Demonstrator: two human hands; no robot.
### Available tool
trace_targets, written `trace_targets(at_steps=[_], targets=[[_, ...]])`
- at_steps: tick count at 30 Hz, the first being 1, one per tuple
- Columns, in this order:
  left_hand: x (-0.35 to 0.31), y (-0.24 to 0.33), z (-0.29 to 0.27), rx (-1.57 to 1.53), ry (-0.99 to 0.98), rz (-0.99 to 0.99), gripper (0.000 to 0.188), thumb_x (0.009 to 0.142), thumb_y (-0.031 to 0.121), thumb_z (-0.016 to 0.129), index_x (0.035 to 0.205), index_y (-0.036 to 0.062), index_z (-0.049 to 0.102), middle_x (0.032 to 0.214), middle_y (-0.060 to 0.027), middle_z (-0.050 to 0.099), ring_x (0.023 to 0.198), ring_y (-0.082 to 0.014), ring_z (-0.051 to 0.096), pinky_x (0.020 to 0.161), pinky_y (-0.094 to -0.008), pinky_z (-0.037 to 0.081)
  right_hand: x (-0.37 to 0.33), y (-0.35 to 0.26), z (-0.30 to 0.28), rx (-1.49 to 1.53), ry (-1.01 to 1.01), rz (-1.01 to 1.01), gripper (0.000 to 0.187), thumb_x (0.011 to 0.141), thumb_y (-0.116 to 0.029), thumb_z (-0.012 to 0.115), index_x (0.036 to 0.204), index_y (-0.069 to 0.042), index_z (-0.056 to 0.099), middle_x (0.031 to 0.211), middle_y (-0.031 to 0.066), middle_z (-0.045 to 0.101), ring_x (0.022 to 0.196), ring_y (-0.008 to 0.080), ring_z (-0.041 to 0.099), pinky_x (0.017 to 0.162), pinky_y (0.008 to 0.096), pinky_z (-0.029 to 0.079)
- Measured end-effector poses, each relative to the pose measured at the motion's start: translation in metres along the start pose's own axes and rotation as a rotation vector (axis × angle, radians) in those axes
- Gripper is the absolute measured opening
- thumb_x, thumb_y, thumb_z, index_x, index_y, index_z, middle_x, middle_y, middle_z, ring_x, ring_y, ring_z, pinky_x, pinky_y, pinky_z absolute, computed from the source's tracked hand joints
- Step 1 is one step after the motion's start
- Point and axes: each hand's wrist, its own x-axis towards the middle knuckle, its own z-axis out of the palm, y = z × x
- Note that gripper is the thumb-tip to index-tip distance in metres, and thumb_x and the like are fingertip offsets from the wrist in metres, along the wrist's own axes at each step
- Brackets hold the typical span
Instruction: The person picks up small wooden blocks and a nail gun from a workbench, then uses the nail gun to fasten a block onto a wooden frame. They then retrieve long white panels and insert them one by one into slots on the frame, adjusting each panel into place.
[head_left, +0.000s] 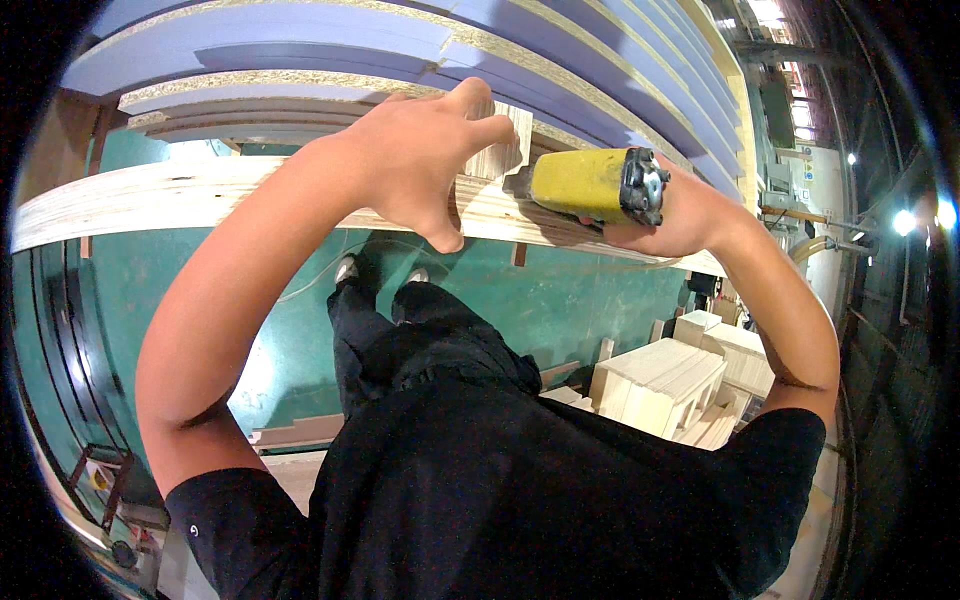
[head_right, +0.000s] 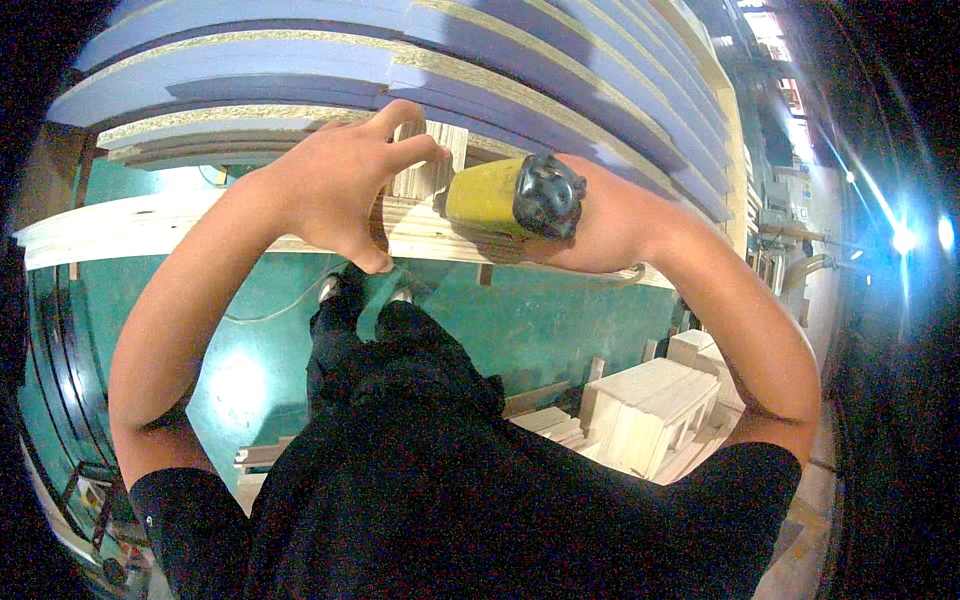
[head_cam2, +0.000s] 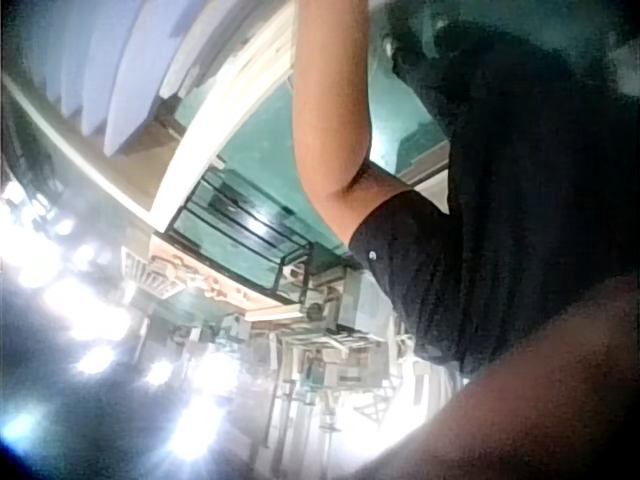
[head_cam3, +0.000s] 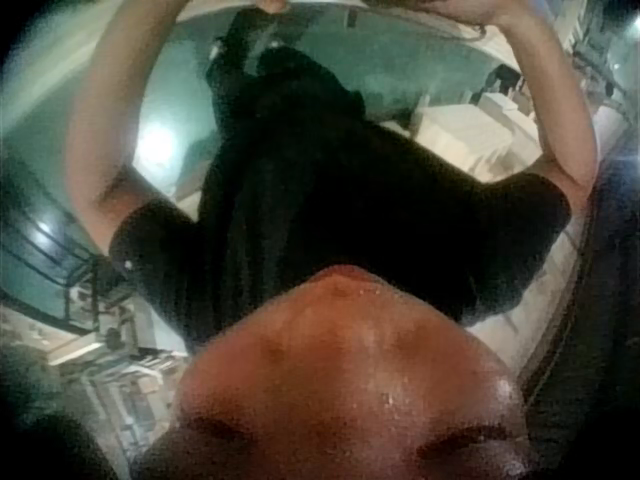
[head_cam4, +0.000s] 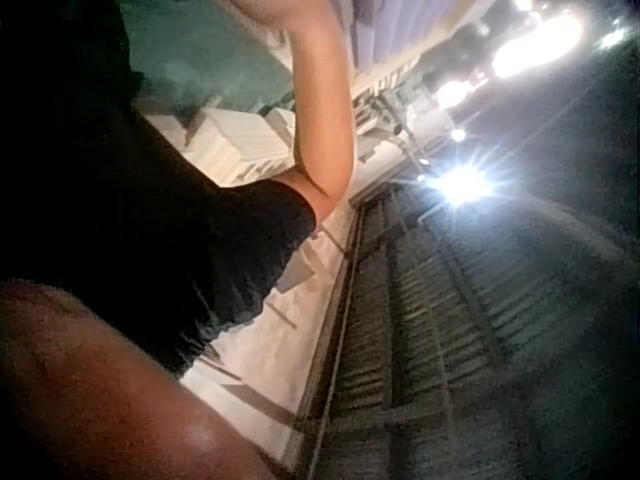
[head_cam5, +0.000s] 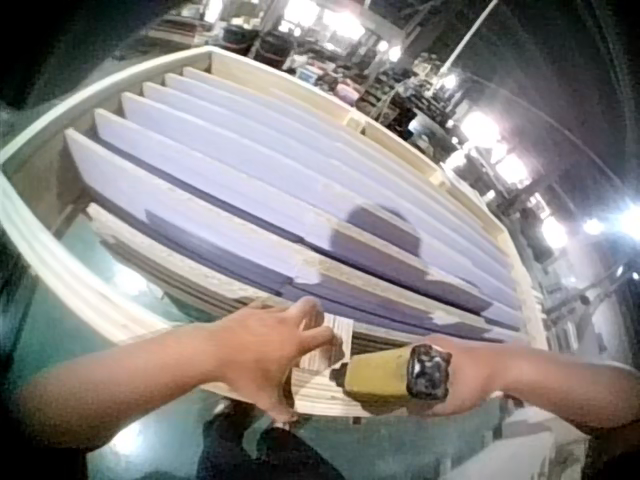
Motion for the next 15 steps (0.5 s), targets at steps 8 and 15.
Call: trace_targets(at_steps=[8, 15], targets=[[0.002, 0.001, -0.001, -0.037, -0.005, 0.029, 0.108, 0.048, 0.032, 0.092, 0.146, 0.017, 0.049, 0.147, -0.0235, 0.044, 0.119, -0.0478, 0.062, 0.1, -0.0532, 0.053, -0.007, -0.007, 0.004, 0.11, -0.028, 0.024, 0.061, 0.077, -0.016, 0.086, 0.131, -0.003, 0.061, 0.115, 0.0107, 0.07, 0.106, 0.0221, 0.066, 0.098, 0.037, 0.052], [0.004, 0.013, -0.002, 0.04, 0.024, -0.01, 0.113, 0.046, 0.032, 0.094, 0.148, 0.0155, 0.05, 0.154, -0.0243, 0.04, 0.134, -0.0489, 0.051, 0.113, -0.0543, 0.045, -0.1, 0.054, 0.02, 0.102, -0.204, 0.318, 0.069, 0.073, -0.018, 0.088, 0.134, -0.005, 0.06, 0.113, 0.0129, 0.07, 0.101, 0.0295, 0.068, 0.094, 0.0366, 0.054]])
